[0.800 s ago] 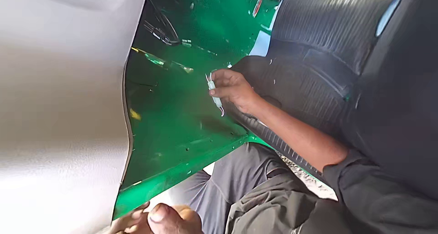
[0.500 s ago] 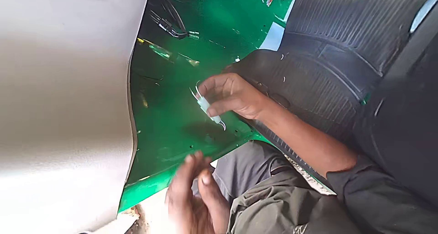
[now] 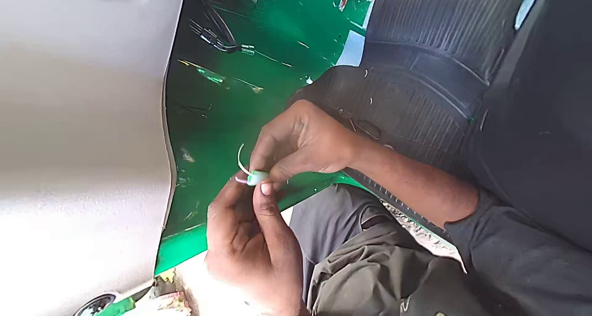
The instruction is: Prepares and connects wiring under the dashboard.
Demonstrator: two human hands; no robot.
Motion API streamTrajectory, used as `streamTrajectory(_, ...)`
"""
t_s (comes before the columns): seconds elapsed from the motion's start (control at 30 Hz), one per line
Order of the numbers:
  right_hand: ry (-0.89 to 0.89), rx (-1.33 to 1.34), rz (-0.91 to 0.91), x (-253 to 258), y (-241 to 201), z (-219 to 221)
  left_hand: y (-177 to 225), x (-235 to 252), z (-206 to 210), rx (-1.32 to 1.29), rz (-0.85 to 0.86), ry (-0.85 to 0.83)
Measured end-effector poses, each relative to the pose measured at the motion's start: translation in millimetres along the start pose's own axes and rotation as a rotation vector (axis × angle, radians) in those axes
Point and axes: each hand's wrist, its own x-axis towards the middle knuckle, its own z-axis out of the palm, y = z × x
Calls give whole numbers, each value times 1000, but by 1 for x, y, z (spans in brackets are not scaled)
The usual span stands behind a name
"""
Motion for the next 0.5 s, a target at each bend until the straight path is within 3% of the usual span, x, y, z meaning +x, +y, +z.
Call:
streamTrajectory(0.13,-157,65,34,2,-3,-7,-3,-6,-11,-48,58,49)
streamTrajectory(0.23,70,-169,23,31,18,-20,-8,-12,-22,-221,-23,35)
streamTrajectory(0.33,303,-503,68,91,67,-39,-13,-13,-29,-326,-35,6)
streamTrajectory(0.4,314,-672,162,128,92,-41,-15,-12,-26,-299,-6,1)
streamTrajectory(0.5,248,-711,277,161,113,-33,-16,-11,-23,-249,29,-11)
